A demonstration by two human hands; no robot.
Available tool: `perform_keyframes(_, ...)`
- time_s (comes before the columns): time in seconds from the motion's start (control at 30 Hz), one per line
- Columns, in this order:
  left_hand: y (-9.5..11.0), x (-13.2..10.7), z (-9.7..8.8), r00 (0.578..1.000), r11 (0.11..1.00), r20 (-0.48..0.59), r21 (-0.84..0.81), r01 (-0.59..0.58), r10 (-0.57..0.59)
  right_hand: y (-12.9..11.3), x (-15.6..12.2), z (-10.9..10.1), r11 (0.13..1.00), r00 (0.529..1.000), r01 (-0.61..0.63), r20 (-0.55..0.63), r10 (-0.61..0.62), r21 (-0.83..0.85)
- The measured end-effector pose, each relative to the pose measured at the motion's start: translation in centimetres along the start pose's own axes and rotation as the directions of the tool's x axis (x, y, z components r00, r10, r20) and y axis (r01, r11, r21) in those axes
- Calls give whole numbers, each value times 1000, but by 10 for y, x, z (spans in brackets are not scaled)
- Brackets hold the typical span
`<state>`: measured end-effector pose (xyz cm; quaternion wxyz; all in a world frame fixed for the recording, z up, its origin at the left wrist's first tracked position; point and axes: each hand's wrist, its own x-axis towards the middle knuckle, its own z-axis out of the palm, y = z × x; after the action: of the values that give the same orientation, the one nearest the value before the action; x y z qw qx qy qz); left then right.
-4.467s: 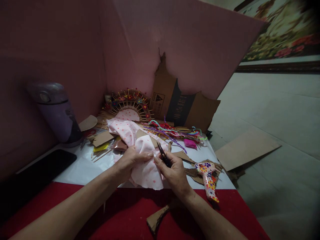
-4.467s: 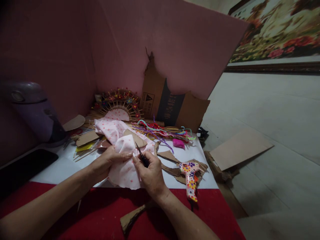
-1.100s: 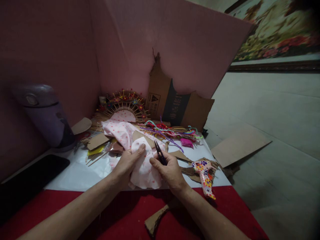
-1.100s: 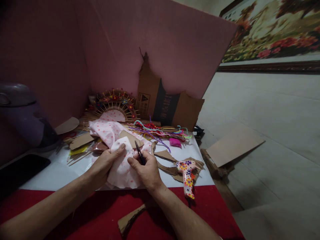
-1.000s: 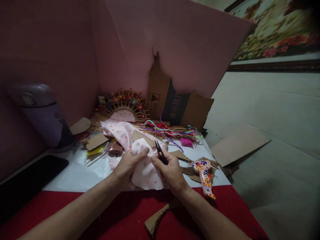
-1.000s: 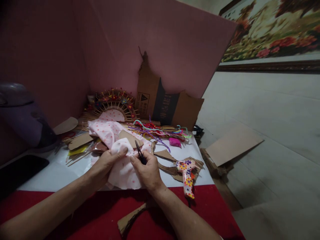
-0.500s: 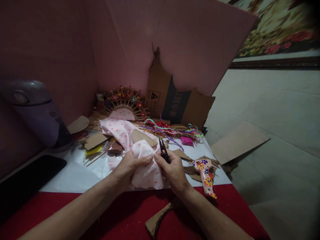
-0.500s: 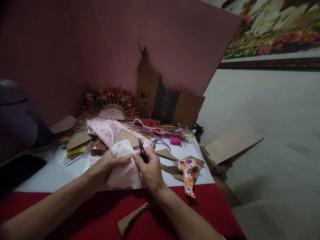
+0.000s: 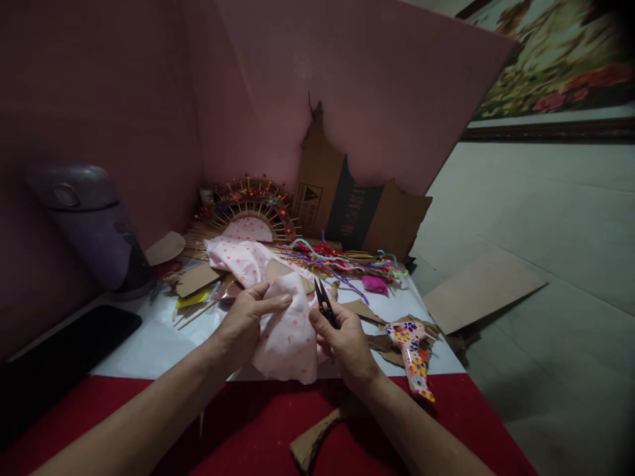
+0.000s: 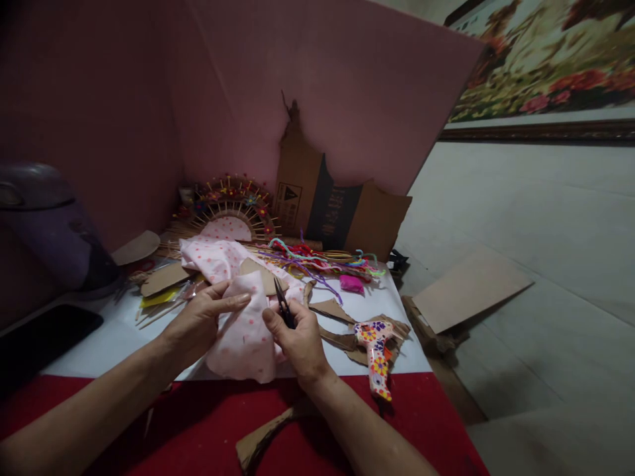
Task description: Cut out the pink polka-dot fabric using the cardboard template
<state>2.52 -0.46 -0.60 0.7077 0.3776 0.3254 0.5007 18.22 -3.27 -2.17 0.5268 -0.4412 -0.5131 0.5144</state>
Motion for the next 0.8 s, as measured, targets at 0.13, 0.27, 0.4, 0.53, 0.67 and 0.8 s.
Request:
perform_keyframes(0.13, -6, -1, 1, 997, 999, 66, 29, 30, -32, 3, 3, -2, 999, 1000, 0, 17, -1, 49)
perform_keyframes(0.27, -7, -3, 3, 993, 998, 115, 57, 13, -20, 5, 6, -5, 989, 999, 31, -45, -25, 144)
perform_keyframes(0.4, -7, -3, 4, 986, 997, 163, 69, -42, 30, 3, 8, -7, 982, 994, 57, -107, -38, 179)
perform_keyframes(0.53, -7, -4, 4, 985, 993, 161, 90, -80, 64, 3, 8, -7, 978, 990, 69, -133, -43, 199)
perform_keyframes(0.67, -6, -7, 5, 980, 984, 161, 119, -133, 113, 3, 8, -6, 982, 985, 82, -162, -55, 167)
perform_keyframes(0.8, -3, -10, 11, 982, 976, 137, 158, -151, 129, 2, 8, -5, 986, 981, 76, -186, -47, 150)
